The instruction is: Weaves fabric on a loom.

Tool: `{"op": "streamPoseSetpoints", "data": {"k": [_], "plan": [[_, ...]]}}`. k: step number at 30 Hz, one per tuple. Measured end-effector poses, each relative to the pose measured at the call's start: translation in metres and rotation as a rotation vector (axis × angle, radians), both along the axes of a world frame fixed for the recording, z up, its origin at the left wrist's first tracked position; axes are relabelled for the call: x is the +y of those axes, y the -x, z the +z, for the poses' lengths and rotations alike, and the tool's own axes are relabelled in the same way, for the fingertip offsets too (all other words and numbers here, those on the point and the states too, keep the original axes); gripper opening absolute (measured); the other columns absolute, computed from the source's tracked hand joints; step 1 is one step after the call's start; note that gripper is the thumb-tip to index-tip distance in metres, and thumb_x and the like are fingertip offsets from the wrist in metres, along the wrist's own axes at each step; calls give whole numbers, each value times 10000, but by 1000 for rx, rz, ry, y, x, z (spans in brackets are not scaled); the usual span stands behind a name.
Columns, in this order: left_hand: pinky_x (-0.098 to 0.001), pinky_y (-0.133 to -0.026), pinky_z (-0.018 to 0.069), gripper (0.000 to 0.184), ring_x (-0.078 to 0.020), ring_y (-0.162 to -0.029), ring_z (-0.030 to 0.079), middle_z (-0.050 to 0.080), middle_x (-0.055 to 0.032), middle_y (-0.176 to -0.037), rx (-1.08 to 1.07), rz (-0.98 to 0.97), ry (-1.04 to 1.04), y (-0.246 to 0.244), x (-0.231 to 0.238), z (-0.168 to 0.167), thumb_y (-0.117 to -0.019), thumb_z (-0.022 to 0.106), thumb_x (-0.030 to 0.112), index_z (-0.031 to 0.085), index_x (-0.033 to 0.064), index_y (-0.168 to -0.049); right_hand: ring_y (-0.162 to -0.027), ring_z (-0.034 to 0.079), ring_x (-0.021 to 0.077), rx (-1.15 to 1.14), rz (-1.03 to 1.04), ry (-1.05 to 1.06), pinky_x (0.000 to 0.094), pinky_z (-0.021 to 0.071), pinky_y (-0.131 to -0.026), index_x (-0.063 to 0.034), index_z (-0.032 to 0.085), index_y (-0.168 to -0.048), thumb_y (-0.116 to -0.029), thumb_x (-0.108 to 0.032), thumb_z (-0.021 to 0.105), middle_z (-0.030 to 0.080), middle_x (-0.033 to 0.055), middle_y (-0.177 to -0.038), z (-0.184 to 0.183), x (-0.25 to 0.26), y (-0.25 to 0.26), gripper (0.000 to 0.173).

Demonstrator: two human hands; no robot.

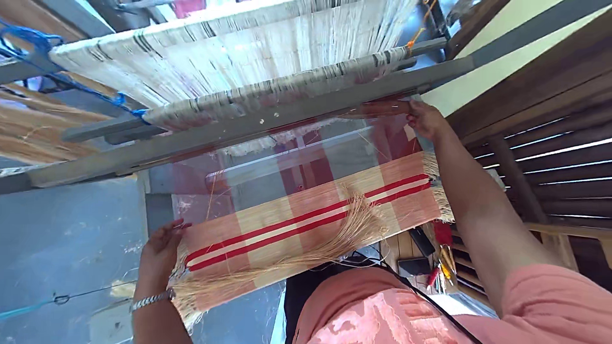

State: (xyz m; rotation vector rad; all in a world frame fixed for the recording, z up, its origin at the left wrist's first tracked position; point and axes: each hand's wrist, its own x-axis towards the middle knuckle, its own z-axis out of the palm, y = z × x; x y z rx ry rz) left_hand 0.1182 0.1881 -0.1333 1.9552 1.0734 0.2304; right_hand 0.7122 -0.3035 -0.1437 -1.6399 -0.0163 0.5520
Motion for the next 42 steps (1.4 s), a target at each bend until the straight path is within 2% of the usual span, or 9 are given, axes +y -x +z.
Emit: {"op": "streamPoseSetpoints", "data": {"k": [5, 16, 21, 25, 31, 36, 39, 40, 42], "plan": [[-367, -881, 505, 286, -136, -924, 621, 678, -160, -1055, 68, 86, -73, 3, -3, -3, -1039, 560, 193, 647, -46, -1169, -629, 513, 22, -9, -160, 67, 184, 443, -567, -94, 585, -1198, -1086, -307, 519, 587, -39, -882, 1, -15, 2, 249], [-254, -830, 491, 250, -29, -858, 563, 636, -77, -1014, 26, 143, -11, -2, -7, -5, -1030, 575, 182, 639, -41, -1123, -660, 477, 40, -229, -510, 322, 228, 450, -635, -75, 587, -1289, -1057, -351, 569, 537, -11, -915, 55, -186, 72, 361], [-267, -845, 486, 255, -36, -873, 555, 630, -80, -1036, 57, 146, 12, -6, -14, 5, -1031, 572, 175, 629, -43, -1149, -907, 581, 203, -333, -512, 535, 410, 492, -864, 14, 577, -1316, -1066, -361, 543, 620, 174, -1152, 77, -213, 113, 452], [-289, -857, 483, 259, -67, -887, 560, 633, -119, -1057, 82, 111, -31, -6, -14, 5, -1039, 565, 162, 619, -58, -1165, -1108, 645, 353, -517, -490, 713, 536, 477, -1000, 31, 600, -1309, -1078, -334, 514, 663, 260, -1194, 95, -204, 132, 440], [-496, -1015, 451, 332, -291, -1121, 613, 644, -256, -1213, 187, 82, -138, -8, -12, 2, -1056, 535, 204, 625, -59, -1238, -1205, 608, 503, -633, -102, 1077, 657, 477, -1015, 30, 505, -1411, -1116, -301, 392, 619, 332, -1262, 126, -118, 158, 458], [-501, -1002, 459, 334, -303, -1104, 624, 654, -252, -1190, 199, 103, -173, -8, -17, 1, -1057, 530, 219, 634, -48, -1227, -1123, 642, 502, -671, 139, 1225, 624, 514, -953, 69, 551, -1328, -1103, -271, 446, 645, 332, -1141, 69, -71, 141, 421], [-567, -1022, 451, 347, -361, -1158, 628, 666, -253, -1216, 208, 94, -254, -4, -19, -1, -1053, 533, 240, 653, -21, -1247, -1126, 639, 515, -578, 87, 1236, 659, 514, -930, 39, 555, -1347, -1095, -298, 452, 642, 338, -1165, 50, -83, 130, 433], [-604, -1057, 417, 365, -378, -1245, 593, 647, -235, -1300, 220, 107, -303, -1, -21, -1, -1053, 534, 268, 652, 22, -1295, -1124, 635, 527, -575, 42, 1228, 677, 514, -921, 29, 550, -1356, -1096, -305, 440, 635, 347, -1176, 52, -95, 126, 437], [-764, -1138, 197, 537, -490, -1492, 298, 402, -240, -1589, 236, 133, -403, 2, -33, 5, -1037, 549, 356, 512, 83, -1498, -1171, 608, 540, -628, -79, 1207, 693, 489, -964, 23, 519, -1403, -1110, -322, 385, 607, 363, -1244, 73, -124, 122, 472]]}}
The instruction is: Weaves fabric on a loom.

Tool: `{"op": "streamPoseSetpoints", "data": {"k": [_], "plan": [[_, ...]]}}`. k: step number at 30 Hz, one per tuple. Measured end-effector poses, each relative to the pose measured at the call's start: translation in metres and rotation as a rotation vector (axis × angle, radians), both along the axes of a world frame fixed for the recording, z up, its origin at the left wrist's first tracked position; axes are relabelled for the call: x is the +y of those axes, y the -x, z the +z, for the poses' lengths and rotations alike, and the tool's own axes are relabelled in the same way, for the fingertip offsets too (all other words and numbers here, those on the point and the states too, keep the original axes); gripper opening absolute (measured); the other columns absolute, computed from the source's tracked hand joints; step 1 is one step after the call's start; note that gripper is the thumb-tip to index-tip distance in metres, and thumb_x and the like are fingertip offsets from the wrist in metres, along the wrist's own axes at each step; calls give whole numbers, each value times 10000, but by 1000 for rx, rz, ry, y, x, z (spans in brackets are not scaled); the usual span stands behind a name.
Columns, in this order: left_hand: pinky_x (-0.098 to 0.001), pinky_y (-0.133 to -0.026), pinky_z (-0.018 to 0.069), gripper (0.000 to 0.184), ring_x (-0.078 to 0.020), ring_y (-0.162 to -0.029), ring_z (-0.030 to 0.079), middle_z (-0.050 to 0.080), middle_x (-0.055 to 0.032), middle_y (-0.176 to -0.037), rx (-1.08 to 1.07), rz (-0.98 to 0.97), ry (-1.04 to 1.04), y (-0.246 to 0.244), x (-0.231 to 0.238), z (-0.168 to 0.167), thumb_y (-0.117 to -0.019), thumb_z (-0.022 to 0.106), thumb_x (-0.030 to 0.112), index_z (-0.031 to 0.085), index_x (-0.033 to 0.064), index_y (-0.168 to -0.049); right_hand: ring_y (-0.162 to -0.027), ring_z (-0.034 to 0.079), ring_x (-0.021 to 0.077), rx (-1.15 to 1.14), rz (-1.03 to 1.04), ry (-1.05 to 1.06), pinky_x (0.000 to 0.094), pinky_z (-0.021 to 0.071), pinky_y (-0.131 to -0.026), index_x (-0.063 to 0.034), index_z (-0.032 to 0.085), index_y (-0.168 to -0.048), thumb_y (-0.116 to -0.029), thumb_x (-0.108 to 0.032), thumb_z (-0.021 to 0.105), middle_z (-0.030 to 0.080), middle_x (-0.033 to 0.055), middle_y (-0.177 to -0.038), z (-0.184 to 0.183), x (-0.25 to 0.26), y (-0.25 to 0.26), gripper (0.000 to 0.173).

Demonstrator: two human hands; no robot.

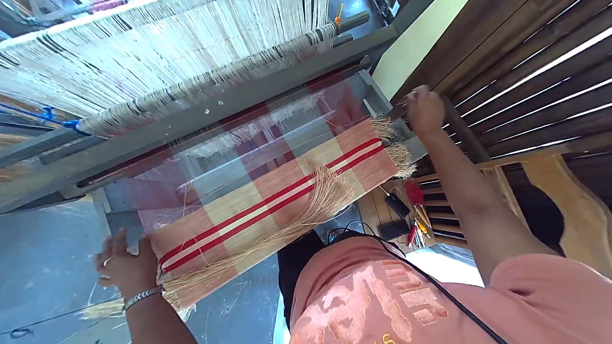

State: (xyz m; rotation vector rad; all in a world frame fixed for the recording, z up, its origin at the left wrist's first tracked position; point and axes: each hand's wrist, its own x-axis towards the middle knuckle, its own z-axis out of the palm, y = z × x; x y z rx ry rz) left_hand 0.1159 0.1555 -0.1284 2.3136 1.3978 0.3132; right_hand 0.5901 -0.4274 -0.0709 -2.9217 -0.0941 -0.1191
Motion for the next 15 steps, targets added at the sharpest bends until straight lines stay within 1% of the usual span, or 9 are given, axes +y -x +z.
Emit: {"op": "streamPoseSetpoints", "data": {"k": [1, 2, 4, 6, 8, 9, 12, 13, 15], "plan": [[-794, -1141, 113, 648, -531, -1526, 159, 256, -273, -1649, -11, 12, -53, -1, -12, 7, -1027, 550, 401, 408, 67, -1564, -1198, 605, 516, -81, -28, -27, 680, 486, -992, 11, 514, -1409, -1110, -344, 361, 605, 340, -1281, 21, -13, 2, 489], [-778, -1157, 96, 718, -546, -1530, 109, 191, -299, -1660, -40, 23, -110, -5, -29, 16, -1023, 545, 424, 335, 38, -1591, -1218, 610, 480, -175, -52, -60, 650, 486, -1020, -2, 510, -1418, -1110, -368, 344, 610, 309, -1309, 47, -25, 11, 506], [-656, -1219, 159, 743, -540, -1518, 172, 224, -354, -1623, -204, -50, -208, -19, -73, 37, -1032, 539, 399, 308, -63, -1566, -1200, 643, 358, -388, -51, -147, 521, 506, -1044, -17, 524, -1413, -1107, -396, 357, 637, 235, -1310, 99, -40, 45, 514], [-590, -1241, 202, 724, -508, -1510, 224, 253, -376, -1598, -397, -239, -204, -37, -124, 50, -1039, 547, 335, 292, -132, -1531, -1120, 673, 300, -495, 28, -245, 448, 543, -981, 2, 515, -1402, -1108, -357, 427, 648, 233, -1263, 144, -41, 96, 473], [-553, -1260, 197, 729, -425, -1545, 205, 237, -307, -1639, -507, -401, -175, -56, -180, 52, -1029, 579, 335, 294, -82, -1554, -884, 661, 177, -542, 164, -358, 335, 561, -801, 8, 558, -1334, -1088, -321, 513, 663, 177, -1086, 162, -26, 134, 412], [-552, -1264, 195, 743, -385, -1555, 198, 236, -256, -1658, -551, -476, -167, -67, -207, 51, -1000, 630, 361, 331, -27, -1559, -834, 647, 121, -517, 261, -425, 291, 558, -767, 10, 572, -1316, -1083, -299, 535, 669, 147, -1049, 166, -9, 148, 389], [-641, -1238, 168, 858, -343, -1544, 243, 282, -145, -1665, -610, -645, -223, -99, -270, 52, -870, 755, 563, 402, 180, -1552, -857, 647, 29, -254, 612, -627, 230, 571, -786, 13, 591, -1283, -1067, -249, 556, 683, 76, -1053, 157, 62, 189, 341], [-663, -1220, 199, 855, -344, -1519, 305, 339, -142, -1637, -617, -659, -253, -106, -280, 50, -856, 772, 559, 407, 207, -1544, -810, 648, 25, -159, 738, -680, 226, 577, -731, -9, 615, -1254, -1055, -248, 572, 694, 47, -1003, 147, 85, 197, 313], [-591, -1117, 374, 694, -317, -1355, 502, 529, -130, -1482, -628, -610, -252, -108, -281, 41, -904, 770, 385, 476, 185, -1500, -735, 641, 35, 13, 990, -704, 231, 579, -643, -54, 644, -1233, -1043, -272, 588, 704, 18, -958, 130, 127, 203, 295]]}}
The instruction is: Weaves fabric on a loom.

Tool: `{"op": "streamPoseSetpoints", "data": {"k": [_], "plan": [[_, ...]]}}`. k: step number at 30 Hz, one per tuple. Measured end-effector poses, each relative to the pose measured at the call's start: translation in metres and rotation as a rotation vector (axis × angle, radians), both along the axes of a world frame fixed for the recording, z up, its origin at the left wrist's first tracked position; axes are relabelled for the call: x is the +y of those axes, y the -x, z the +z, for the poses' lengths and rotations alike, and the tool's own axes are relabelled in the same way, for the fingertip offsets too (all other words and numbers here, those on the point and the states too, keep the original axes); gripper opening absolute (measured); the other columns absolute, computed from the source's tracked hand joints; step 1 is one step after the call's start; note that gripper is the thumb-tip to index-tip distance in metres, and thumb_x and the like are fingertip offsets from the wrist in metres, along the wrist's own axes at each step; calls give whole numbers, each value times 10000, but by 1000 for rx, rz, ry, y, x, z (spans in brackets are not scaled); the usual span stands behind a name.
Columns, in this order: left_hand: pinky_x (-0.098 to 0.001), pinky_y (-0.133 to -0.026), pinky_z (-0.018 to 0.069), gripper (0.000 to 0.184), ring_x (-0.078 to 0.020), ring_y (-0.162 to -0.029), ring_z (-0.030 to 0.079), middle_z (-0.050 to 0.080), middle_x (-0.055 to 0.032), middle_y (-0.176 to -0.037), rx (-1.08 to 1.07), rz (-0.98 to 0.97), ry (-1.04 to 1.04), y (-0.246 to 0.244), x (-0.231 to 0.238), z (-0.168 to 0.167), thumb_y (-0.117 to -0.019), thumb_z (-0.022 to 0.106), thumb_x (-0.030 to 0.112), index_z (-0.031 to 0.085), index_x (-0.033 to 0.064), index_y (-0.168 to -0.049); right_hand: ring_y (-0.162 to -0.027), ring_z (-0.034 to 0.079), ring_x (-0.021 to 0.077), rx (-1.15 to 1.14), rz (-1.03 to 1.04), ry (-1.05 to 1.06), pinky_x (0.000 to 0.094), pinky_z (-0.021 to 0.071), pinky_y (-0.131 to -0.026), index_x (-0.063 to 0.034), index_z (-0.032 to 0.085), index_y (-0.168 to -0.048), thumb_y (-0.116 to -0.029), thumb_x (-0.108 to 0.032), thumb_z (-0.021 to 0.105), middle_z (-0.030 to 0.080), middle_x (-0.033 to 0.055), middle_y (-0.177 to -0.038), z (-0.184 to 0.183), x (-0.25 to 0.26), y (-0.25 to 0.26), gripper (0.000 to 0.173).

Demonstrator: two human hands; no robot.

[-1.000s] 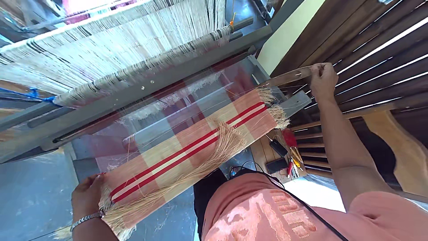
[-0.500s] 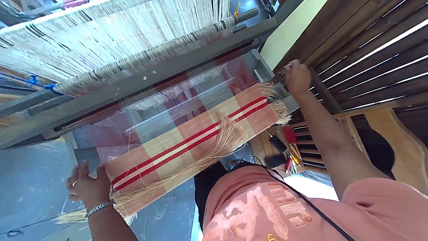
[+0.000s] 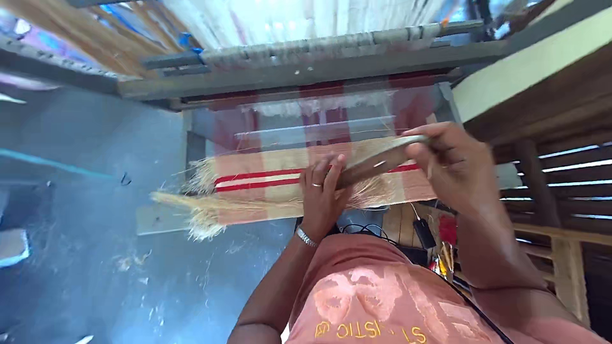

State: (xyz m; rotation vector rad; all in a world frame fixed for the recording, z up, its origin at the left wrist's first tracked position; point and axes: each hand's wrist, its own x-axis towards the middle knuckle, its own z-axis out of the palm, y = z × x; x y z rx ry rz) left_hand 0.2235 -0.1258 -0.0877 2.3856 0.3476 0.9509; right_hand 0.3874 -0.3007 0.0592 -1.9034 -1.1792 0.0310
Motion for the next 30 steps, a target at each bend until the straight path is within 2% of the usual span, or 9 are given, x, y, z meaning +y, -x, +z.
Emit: {"op": "streamPoseSetpoints", "data": {"k": [2, 4, 7, 9, 13, 18, 21, 26, 30], "plan": [[-523, -1019, 501, 601, -296, -1212, 606, 626, -140, -1330, 63, 44, 133, 17, 17, -9, -932, 731, 253, 508, 138, -1479, -710, 599, 47, 62, 217, 77, 245, 535, -614, -87, 618, -1328, -1016, -343, 633, 712, 19, -1051, -11, 37, -14, 404], [-470, -971, 571, 591, -235, -1151, 657, 641, -139, -1308, 96, 82, 357, 44, 36, -14, -965, 695, 279, 477, 82, -1478, -719, 564, 66, 167, 283, 127, 263, 495, -621, -107, 566, -1410, -961, -351, 716, 672, 50, -1232, -20, 75, -46, 533], [-332, -787, 597, 598, -118, -875, 675, 681, -97, -1028, -6, 228, 578, 85, 50, -30, -989, 649, 404, 500, -41, -1360, -986, 653, 196, 86, 98, 137, 371, 556, -863, -55, 678, -1283, -1042, -193, 554, 631, 155, -1306, -38, 139, -102, 304], [-274, -693, 568, 593, -74, -756, 631, 651, -47, -904, 10, 315, 618, 109, 54, -49, -996, 611, 480, 542, -42, -1270, -1180, 639, 293, -51, -25, 127, 434, 506, -1036, 1, 690, -1216, -1071, -128, 426, 651, 205, -1292, -56, 186, -134, 328], [-295, -617, 584, 623, -109, -678, 660, 689, -38, -866, 17, 329, 732, 130, 50, -88, -1015, 560, 486, 487, -64, -1299, -1280, 562, 417, -215, -180, 258, 618, 321, -1155, -1, 613, -1272, -1092, -146, 346, 657, 225, -1256, -105, 241, -163, 353], [-374, -587, 641, 584, -219, -675, 724, 720, -105, -955, -169, 309, 952, 126, 49, -102, -1074, 440, 367, 252, -62, -1424, -1214, 620, 358, -203, -236, 282, 598, 303, -1163, -8, 585, -1274, -1093, -134, 308, 686, 184, -1216, -125, 226, -144, 354], [-430, -662, 669, 582, -276, -720, 751, 715, -122, -913, -256, 299, 1031, 127, 49, -107, -1086, 393, 348, 177, -27, -1476, -1213, 615, 376, -186, -213, 327, 616, 310, -1153, -15, 604, -1262, -1102, -168, 316, 683, 201, -1203, -133, 190, -111, 364], [-430, -641, 662, 542, -271, -672, 742, 710, -109, -831, -252, 329, 1016, 128, 51, -121, -1076, 394, 409, 271, 33, -1446, -1119, 656, 353, -253, -299, 328, 587, 368, -1108, -54, 649, -1205, -1089, -186, 357, 719, 152, -1117, -148, 138, -34, 341], [-414, -598, 654, 498, -242, -633, 731, 696, -75, -815, -236, 357, 1051, 127, 50, -116, -1083, 394, 463, 312, 123, -1438, -1110, 666, 360, -262, -287, 330, 598, 354, -1109, -53, 635, -1241, -1094, -205, 345, 731, 160, -1091, -148, 148, -49, 359]]}}
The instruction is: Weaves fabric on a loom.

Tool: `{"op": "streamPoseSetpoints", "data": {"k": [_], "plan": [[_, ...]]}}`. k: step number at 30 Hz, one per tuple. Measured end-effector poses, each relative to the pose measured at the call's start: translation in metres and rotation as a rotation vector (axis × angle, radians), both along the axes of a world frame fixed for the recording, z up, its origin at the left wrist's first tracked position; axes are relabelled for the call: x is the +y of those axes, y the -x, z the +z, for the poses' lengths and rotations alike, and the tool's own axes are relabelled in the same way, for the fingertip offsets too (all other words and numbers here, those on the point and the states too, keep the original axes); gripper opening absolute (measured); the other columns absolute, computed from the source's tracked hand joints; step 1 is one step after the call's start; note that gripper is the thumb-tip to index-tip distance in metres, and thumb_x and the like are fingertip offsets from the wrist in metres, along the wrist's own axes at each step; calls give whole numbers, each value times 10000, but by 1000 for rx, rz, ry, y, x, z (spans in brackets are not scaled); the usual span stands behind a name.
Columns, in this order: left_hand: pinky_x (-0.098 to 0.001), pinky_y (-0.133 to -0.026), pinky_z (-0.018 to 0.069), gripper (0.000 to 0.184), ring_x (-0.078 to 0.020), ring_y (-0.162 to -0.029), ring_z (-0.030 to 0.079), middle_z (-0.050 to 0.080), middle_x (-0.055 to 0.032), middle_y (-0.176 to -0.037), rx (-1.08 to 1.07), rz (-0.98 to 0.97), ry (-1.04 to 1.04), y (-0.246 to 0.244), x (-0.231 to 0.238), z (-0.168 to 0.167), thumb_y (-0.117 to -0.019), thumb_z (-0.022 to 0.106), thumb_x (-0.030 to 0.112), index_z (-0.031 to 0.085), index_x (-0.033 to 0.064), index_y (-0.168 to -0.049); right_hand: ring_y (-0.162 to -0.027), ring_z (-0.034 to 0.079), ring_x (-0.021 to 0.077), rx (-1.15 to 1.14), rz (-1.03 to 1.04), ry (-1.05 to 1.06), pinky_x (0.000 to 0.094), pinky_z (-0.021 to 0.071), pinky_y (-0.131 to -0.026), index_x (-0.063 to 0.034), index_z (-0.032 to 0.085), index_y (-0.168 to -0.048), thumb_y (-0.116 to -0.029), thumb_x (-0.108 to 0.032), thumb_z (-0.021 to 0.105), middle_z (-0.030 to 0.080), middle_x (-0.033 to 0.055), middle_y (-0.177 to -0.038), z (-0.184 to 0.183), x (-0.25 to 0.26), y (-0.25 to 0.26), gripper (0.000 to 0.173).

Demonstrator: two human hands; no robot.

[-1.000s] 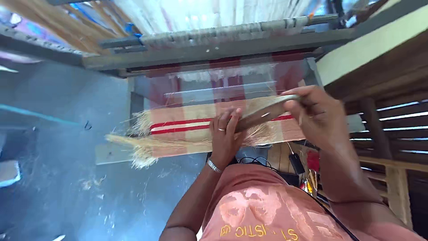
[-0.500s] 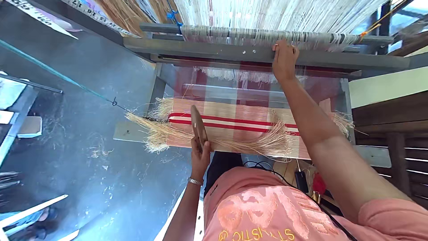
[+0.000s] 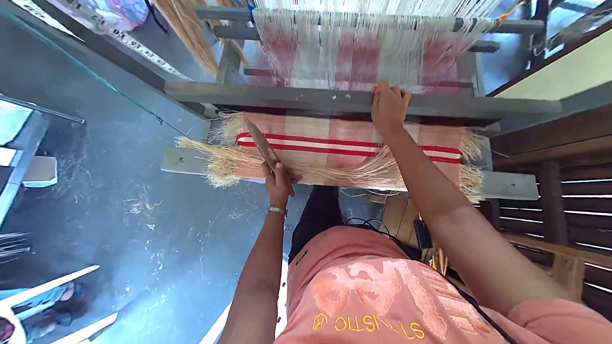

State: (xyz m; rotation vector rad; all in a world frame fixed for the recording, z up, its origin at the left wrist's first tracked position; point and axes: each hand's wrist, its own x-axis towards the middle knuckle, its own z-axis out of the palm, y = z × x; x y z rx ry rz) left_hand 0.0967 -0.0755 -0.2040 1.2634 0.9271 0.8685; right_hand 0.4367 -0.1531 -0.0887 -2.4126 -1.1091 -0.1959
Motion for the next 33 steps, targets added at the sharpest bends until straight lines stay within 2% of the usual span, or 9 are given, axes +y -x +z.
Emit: {"op": "streamPoseSetpoints", "data": {"k": [3, 6, 10, 14, 17, 20, 26, 29, 33], "plan": [[-430, -597, 653, 491, -247, -633, 725, 679, -73, -818, 10, 9, -34, -1, -1, 1, -1089, 388, 451, 307, 117, -1439, -1219, 630, 338, 100, 4, 78, 565, 308, -1173, -49, 598, -1298, -1101, -211, 319, 704, 172, -1202, 7, 9, -14, 379], [-438, -593, 653, 479, -252, -628, 727, 681, -81, -814, 15, 35, -52, -2, -2, 2, -1092, 397, 453, 324, 111, -1419, -1254, 606, 340, 141, 20, 94, 571, 302, -1169, -59, 582, -1315, -1101, -199, 325, 687, 168, -1252, 10, 4, -9, 363], [-438, -592, 653, 518, -253, -634, 727, 683, -86, -828, 32, 41, -58, -2, -4, 1, -1079, 421, 490, 331, 123, -1432, -1244, 599, 359, 191, 60, 88, 602, 298, -1165, -54, 589, -1304, -1095, -194, 349, 685, 177, -1228, 14, -19, 12, 348], [-440, -579, 650, 510, -261, -630, 727, 683, -97, -810, 35, 54, -44, -2, -3, -1, -1078, 441, 488, 343, 129, -1427, -1259, 598, 326, 211, 41, 87, 569, 286, -1178, -82, 601, -1285, -1088, -205, 350, 692, 146, -1245, 11, -15, 9, 342], [-437, -595, 655, 513, -260, -640, 736, 694, -98, -818, 30, 49, -34, -2, -5, 0, -1081, 447, 462, 328, 120, -1444, -1248, 597, 326, 199, 69, 86, 580, 285, -1158, -80, 610, -1252, -1098, -203, 331, 690, 146, -1238, 9, -16, 4, 342], [-421, -601, 653, 547, -246, -651, 738, 704, -87, -843, 33, 38, -46, 1, -6, -6, -1071, 446, 499, 322, 133, -1458, -1243, 598, 314, 224, 81, 83, 568, 276, -1167, -77, 620, -1255, -1096, -188, 340, 696, 129, -1229, 9, -17, 3, 340], [-421, -626, 657, 538, -245, -679, 744, 704, -92, -872, 11, 13, -79, 3, -5, -10, -1083, 446, 426, 289, 85, -1469, -1260, 585, 294, 249, 78, 61, 563, 252, -1179, -70, 636, -1226, -1092, -188, 348, 697, 102, -1245, 7, -14, 0, 339], [-380, -600, 646, 533, -219, -675, 742, 709, -80, -885, 3, -16, -62, 5, -4, -9, -1086, 446, 404, 271, 83, -1474, -1260, 588, 270, 252, 65, 49, 550, 243, -1187, -81, 644, -1235, -1096, -215, 348, 704, 87, -1232, 5, -14, -3, 353], [-411, -644, 661, 513, -238, -693, 747, 701, -86, -883, -24, -39, -64, 6, -2, -10, -1083, 449, 394, 286, 69, -1446, -1278, 578, 266, 251, 34, 61, 539, 227, -1200, -78, 641, -1241, -1100, -229, 338, 701, 95, -1241, 5, -12, -1, 367]]}}
